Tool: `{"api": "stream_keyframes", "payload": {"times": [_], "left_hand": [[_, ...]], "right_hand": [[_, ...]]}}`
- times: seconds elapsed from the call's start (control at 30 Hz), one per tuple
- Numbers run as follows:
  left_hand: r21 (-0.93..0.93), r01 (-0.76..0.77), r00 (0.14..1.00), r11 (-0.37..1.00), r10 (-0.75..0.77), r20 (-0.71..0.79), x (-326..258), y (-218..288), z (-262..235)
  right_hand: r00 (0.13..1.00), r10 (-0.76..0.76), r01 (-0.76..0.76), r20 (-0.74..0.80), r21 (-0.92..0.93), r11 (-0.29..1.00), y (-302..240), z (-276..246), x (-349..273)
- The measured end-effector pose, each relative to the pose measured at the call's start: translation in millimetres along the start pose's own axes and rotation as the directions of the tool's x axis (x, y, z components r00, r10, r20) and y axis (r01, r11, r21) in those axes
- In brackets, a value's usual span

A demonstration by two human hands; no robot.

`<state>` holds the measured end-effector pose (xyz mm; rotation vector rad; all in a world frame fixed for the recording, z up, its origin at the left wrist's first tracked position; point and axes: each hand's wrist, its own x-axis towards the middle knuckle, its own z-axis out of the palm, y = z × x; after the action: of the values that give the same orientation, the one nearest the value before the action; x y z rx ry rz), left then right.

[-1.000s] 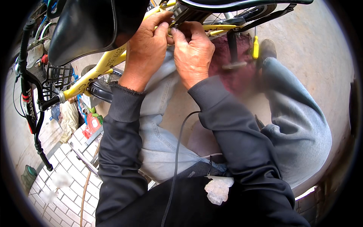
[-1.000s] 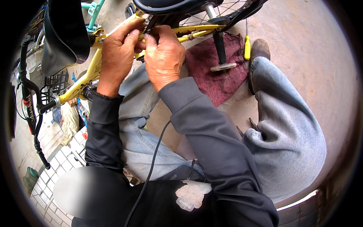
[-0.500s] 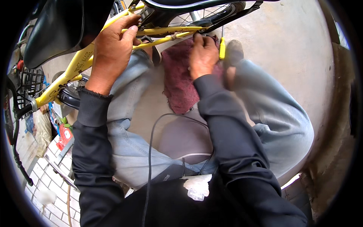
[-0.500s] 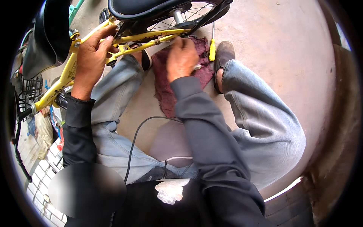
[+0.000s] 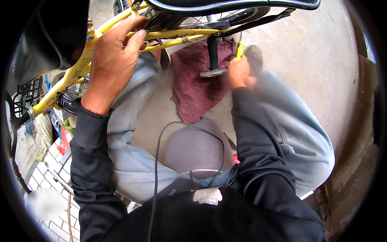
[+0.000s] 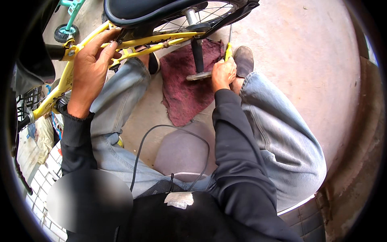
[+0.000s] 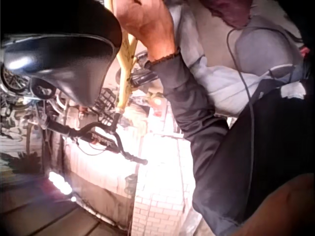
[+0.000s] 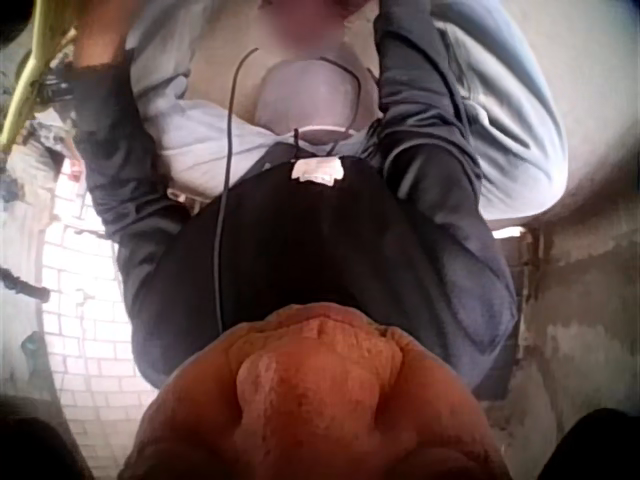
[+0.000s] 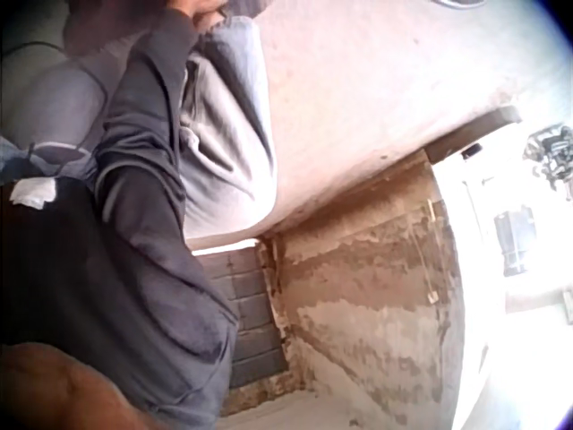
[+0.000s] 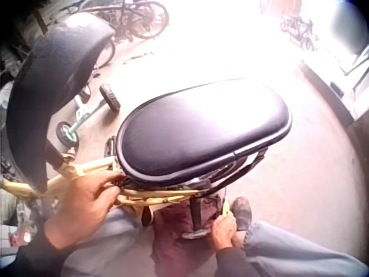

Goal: The person sits on the floor and uses a yellow screwdriver to adjust a bolt on the rear frame of a yellow bicycle. They wipe the area with a cloth and continue to tighten the bolt, focusing on the seat post area.

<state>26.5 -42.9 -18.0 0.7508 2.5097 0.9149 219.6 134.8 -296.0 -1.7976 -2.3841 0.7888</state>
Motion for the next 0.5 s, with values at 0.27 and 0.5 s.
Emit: {"api": "stream_keyframes", "payload": {"times": [0.27,0.5], "left_hand": [[-0.058,0.027,1.0,0.998,-0.027,-0.01,0,4,-1],[-0.066,0.022,1.0,0.998,-0.022,-0.004,1,7,0]], "right_hand": [[0.983,0.133,-0.115,0.124,-0.145,0.983,-12,9,19],[0.937,0.321,-0.319,0.14,-0.04,0.947,-16,20,35]]}}
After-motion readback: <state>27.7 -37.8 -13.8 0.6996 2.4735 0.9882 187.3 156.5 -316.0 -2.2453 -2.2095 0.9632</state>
